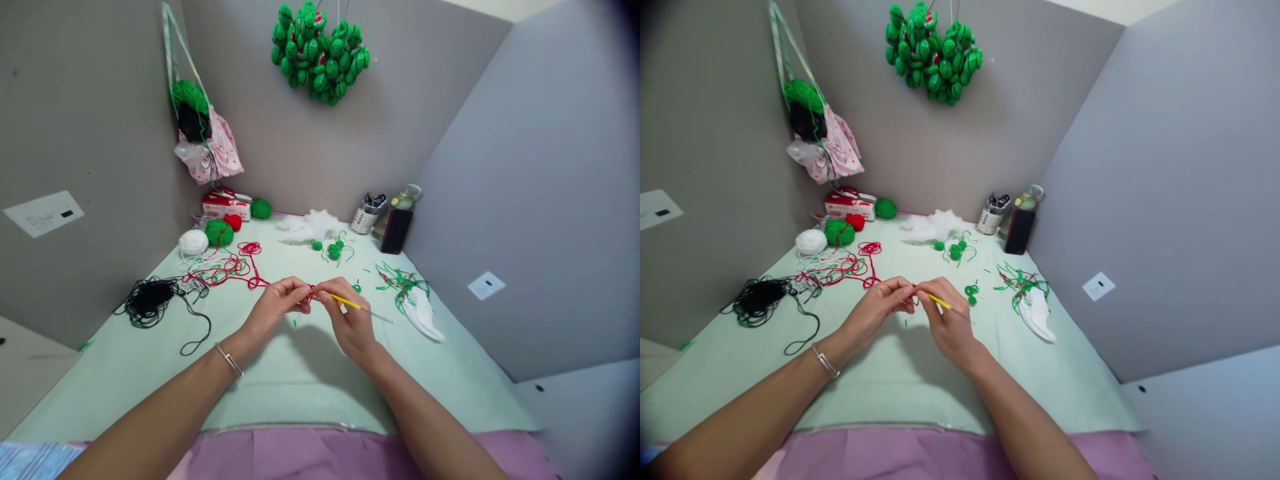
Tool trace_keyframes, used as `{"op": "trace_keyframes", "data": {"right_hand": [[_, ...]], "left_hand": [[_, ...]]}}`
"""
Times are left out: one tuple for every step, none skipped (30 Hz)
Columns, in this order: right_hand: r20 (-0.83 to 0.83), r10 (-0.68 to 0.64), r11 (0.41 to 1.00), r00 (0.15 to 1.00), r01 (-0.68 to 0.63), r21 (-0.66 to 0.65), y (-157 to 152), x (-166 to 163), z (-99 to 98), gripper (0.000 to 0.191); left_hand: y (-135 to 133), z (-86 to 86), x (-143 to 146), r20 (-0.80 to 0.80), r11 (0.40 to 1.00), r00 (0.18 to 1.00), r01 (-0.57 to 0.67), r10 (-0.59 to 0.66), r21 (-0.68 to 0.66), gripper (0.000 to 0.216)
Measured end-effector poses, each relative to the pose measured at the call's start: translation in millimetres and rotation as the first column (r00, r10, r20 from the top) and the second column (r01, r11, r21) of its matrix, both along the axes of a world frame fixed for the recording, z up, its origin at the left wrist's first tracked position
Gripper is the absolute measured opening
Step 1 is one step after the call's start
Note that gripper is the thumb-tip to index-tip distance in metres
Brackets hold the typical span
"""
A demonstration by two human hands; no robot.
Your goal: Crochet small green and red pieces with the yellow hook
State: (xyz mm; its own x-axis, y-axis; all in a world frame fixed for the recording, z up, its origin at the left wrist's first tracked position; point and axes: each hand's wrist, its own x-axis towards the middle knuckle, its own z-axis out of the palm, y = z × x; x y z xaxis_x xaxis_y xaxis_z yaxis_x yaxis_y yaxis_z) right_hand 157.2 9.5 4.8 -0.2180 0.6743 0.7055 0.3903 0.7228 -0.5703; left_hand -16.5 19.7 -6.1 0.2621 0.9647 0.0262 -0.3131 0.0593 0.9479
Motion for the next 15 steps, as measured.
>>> {"op": "trace_keyframes", "data": {"right_hand": [[-0.063, 0.003, 0.997, 0.998, -0.008, -0.079, 0, 0, 1.8, 0.024], [-0.141, 0.001, 0.985, 0.99, -0.026, -0.171, 0, 1, 3.5, 0.026], [-0.224, -0.006, 0.964, 0.975, -0.054, -0.262, 1, 1, 5.2, 0.028], [-0.303, -0.017, 0.936, 0.953, -0.091, -0.341, 1, 2, 6.8, 0.031], [-0.368, -0.029, 0.907, 0.929, -0.131, -0.401, 2, 2, 8.1, 0.033], [-0.414, -0.035, 0.883, 0.91, -0.166, -0.439, 3, 3, 9.2, 0.035], [-0.438, -0.034, 0.867, 0.898, -0.191, -0.46, 5, 3, 9.9, 0.036], [-0.469, -0.033, 0.844, 0.882, -0.226, -0.486, 7, 4, 10.3, 0.036], [-0.499, -0.032, 0.817, 0.866, -0.266, -0.512, 9, 4, 10.4, 0.037], [-0.527, -0.029, 0.787, 0.849, -0.305, -0.535, 12, 5, 10.2, 0.037], [-0.551, -0.025, 0.757, 0.834, -0.344, -0.555, 14, 5, 9.8, 0.038], [-0.574, -0.022, 0.728, 0.819, -0.38, -0.57, 16, 6, 9.4, 0.038], [-0.593, -0.018, 0.7, 0.805, -0.414, -0.583, 17, 6, 9.0, 0.038], [-0.61, -0.014, 0.673, 0.792, -0.444, -0.592, 18, 7, 8.7, 0.038], [-0.625, -0.011, 0.649, 0.78, -0.47, -0.598, 19, 7, 8.7, 0.038]], "left_hand": [[0, 0.4, 0, -0.004, 1.0, 1.0, 0.006, -0.006, 0.002, 0.035], [0, 0.8, -1, -0.008, 1.0, 1.0, 0.012, -0.012, 0.004, 0.035], [0, 1.2, -1, -0.012, 1.0, 1.0, 0.016, -0.016, 0.004, 0.035], [-1, 1.4, -1, -0.015, 1.0, 1.0, 0.02, -0.02, 0.004, 0.035], [-1, 1.6, -1, -0.016, 1.0, 1.0, 0.023, -0.023, 0.004, 0.036], [-1, 1.8, -1, -0.016, 1.0, 1.0, 0.026, -0.026, 0.003, 0.036], [-1, 2.0, -1, -0.014, 1.0, 1.0, 0.028, -0.028, 0.003, 0.036], [-1, 2.2, -1, -0.01, 1.0, 1.0, 0.03, -0.03, 0.003, 0.036], [-1, 2.6, -1, -0.004, 0.999, 0.999, 0.032, -0.032, 0.003, 0.036], [-2, 3.1, 0, 0.003, 0.999, 0.999, 0.034, -0.034, 0.002, 0.036], [-2, 3.8, 0, 0.012, 0.999, 0.999, 0.038, -0.038, 0.0, 0.036], [-2, 4.6, 0, 0.021, 0.999, 0.999, 0.044, -0.044, -0.002, 0.036], [-3, 5.5, 0, 0.031, 0.999, 0.998, 0.051, -0.05, -0.006, 0.036], [-3, 6.4, 0, 0.042, 0.998, 0.997, 0.058, -0.058, -0.01, 0.037], [-3, 7.3, 0, 0.055, 0.998, 0.996, 0.065, -0.064, -0.013, 0.037]]}}
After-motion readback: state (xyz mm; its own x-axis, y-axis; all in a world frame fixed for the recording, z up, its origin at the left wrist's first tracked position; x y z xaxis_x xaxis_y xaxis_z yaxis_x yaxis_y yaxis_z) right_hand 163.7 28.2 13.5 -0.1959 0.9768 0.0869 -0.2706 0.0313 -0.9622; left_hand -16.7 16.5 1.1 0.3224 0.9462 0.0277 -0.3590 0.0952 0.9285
